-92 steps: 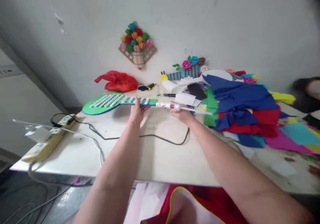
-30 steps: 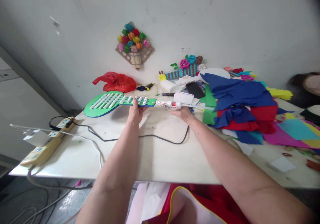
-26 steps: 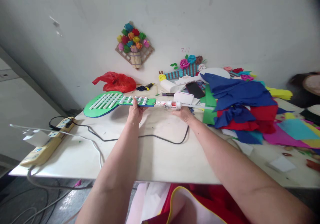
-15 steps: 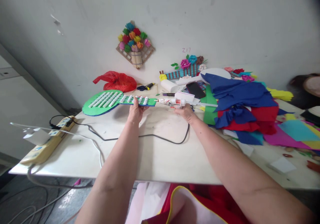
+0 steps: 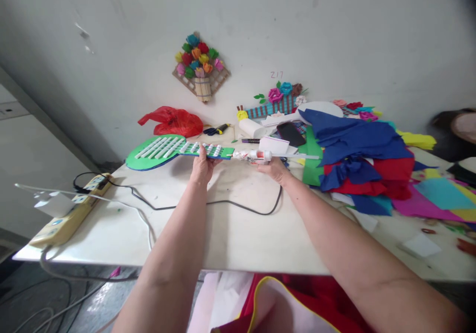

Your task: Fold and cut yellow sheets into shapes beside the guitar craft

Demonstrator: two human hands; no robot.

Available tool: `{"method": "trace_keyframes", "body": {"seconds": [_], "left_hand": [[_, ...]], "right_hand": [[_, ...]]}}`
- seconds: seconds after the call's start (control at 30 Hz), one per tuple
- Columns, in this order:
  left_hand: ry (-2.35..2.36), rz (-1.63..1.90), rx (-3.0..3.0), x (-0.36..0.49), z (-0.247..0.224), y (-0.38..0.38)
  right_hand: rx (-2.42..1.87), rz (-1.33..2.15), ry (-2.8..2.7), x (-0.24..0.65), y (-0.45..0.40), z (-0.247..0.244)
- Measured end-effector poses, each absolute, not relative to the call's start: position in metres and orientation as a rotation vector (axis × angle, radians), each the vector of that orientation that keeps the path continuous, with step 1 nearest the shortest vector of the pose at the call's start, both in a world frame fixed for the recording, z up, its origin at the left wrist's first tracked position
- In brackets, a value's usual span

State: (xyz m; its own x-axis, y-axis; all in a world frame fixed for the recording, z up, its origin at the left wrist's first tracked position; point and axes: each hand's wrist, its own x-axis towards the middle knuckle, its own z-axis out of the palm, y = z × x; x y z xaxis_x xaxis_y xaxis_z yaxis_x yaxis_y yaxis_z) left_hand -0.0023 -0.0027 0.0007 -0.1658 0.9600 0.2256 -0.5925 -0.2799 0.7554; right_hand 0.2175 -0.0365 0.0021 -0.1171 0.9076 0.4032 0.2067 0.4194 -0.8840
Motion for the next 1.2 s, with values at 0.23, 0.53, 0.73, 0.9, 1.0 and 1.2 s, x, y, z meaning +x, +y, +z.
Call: {"method": "trace_keyframes", "body": {"seconds": [0.23, 0.53, 0.73, 0.9, 1.0, 1.2], "left_hand": [[0.634, 1.711, 0.824, -0.003, 0.002, -0.002], [0.588, 1.677, 0.875, -0.004, 0.0, -0.003], [0.573, 1.651, 0.896, -0.003, 0.0, -0.004], [0.573, 1.64, 0.887, -0.002, 0.002, -0.005], [0.567, 1.645, 0.857, -0.002, 0.004, -0.006], [0.543, 1.673, 0.856, -0.005, 0.004, -0.004]], "right_hand": [[-0.988, 0.823, -1.603, 0.217, -0.041, 0.004], [-1.009, 0.818, -1.464, 0.221, -0.032, -0.003], [-1.043, 0.721, -1.525, 0.22, -0.032, -0.002], [-1.058, 0.615, -1.556, 0.222, -0.026, -0.008], [-1.072, 0.582, -1.556, 0.224, -0.021, -0.014], [-1.267, 0.335, -1.561, 0.228, -0.013, -0.023]]}}
